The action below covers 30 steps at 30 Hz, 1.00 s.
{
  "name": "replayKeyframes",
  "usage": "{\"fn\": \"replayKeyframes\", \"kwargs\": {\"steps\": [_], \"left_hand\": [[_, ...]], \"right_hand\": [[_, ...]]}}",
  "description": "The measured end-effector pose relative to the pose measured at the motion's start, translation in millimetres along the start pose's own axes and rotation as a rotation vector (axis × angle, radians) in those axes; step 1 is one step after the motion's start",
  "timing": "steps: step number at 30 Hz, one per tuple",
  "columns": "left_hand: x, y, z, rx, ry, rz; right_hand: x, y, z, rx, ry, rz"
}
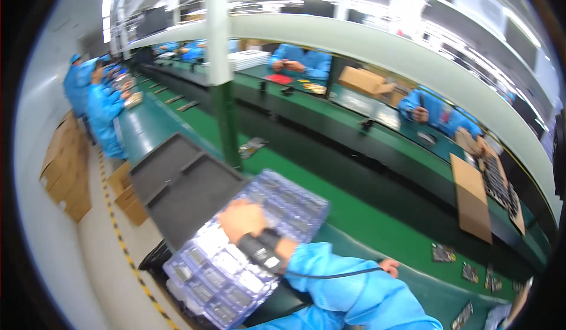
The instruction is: Assembling components onto circuit boards on an industrial assembly line.
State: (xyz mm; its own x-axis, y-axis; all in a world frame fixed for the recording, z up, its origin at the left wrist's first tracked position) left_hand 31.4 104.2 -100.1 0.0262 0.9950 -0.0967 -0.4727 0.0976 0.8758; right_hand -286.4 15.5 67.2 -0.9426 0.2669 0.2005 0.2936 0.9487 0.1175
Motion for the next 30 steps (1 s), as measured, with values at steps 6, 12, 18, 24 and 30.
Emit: {"fn": "replayKeyframes", "kwargs": {"steps": [6,12,18,24,30], "left_hand": [[-13,19,-6,0.009,0.091,-0.111],[-2,4,-10,-0.041,-0.041,-0.035],[-26,52,2,0.153,-0.080,0.079],[-38,64,30,0.392,-0.031,0.111],[-43,64,28,0.511,0.000,0.158]], "right_hand": [[-19,9,-20,0.111,0.186,-0.058],[-155,98,-72,0.591,0.397,0.182],[-372,182,-90,0.337,0.528,0.521],[-670,232,-62,-0.571,0.471,1.352],[-671,192,-51,-0.162,0.339,1.628]]}}
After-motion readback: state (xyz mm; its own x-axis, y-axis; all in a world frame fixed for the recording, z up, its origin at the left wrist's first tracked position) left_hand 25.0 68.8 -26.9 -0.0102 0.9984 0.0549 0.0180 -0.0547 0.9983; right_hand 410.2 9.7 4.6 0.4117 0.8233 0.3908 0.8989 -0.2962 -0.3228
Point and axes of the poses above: each hand's wrist, its own x-axis towards the middle knuckle, its own z-axis out of the palm, y = z × x, the point moved 4 cm from there along x, towards the middle knuckle, and after that the axes turned 10 degrees about -x, right-handed, at the moved point
